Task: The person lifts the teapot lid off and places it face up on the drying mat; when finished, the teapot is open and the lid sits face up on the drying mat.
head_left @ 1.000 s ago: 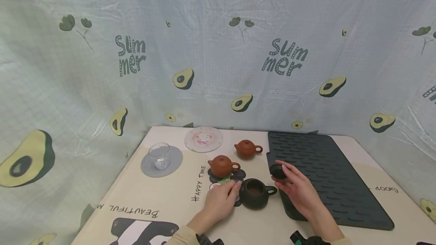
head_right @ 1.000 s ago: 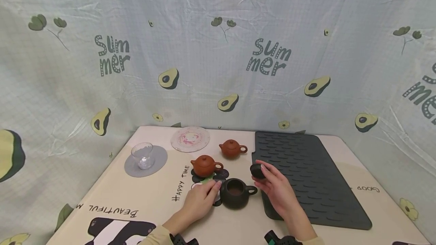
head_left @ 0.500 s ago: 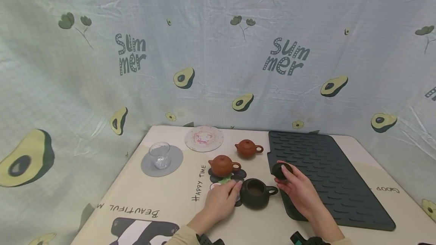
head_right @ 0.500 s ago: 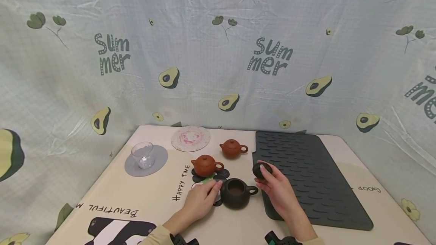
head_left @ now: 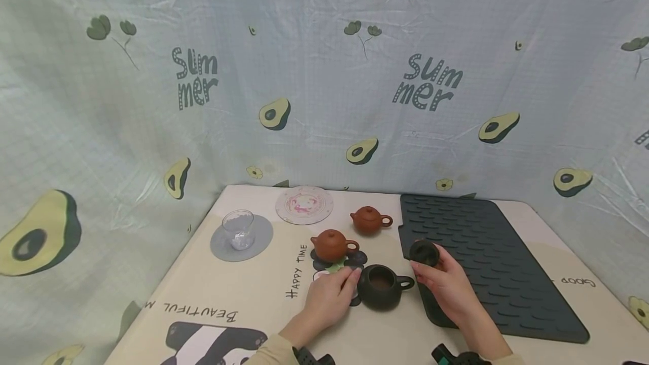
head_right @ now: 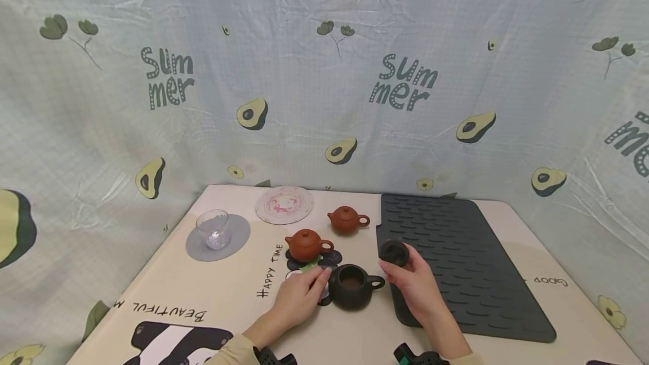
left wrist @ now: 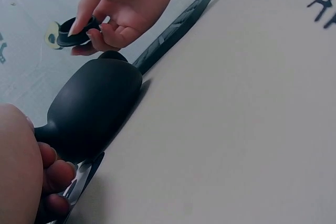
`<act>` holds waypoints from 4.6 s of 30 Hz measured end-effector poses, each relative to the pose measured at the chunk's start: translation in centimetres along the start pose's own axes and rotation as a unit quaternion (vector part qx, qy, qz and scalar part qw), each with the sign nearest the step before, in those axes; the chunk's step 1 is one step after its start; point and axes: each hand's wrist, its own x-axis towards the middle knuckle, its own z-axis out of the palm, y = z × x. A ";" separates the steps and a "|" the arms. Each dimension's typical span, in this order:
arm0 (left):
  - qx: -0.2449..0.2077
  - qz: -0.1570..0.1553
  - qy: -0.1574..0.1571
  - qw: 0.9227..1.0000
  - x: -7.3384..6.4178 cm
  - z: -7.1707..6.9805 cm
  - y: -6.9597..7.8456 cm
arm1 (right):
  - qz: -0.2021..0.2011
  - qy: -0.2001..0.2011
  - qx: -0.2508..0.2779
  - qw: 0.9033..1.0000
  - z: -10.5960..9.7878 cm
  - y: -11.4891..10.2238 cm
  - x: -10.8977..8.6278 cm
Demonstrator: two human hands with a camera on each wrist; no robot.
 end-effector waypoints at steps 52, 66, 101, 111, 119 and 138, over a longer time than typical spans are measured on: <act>-0.014 -0.003 -0.008 1.000 0.0 -0.1 0.1 | -0.025 0.117 -0.177 0.977 -0.5 0.4 0.5; -0.018 -0.004 -0.010 1.000 0.1 -0.2 0.1 | -0.009 0.112 -0.196 0.974 -0.8 0.7 0.7; -0.025 -0.004 -0.008 1.000 0.2 0.0 0.0 | -0.017 0.158 -0.179 0.971 -2.1 0.9 1.1; -0.028 -0.006 -0.010 1.000 0.2 -0.1 0.0 | -0.030 0.164 -0.197 0.966 -2.6 0.9 1.0; -0.032 -0.003 -0.008 0.999 0.2 -0.1 0.1 | -0.036 0.172 -0.219 0.960 -3.0 1.2 1.1; -0.027 -0.012 -0.019 0.999 0.2 -0.1 0.0 | -0.054 0.232 -0.293 0.926 -4.3 1.7 1.6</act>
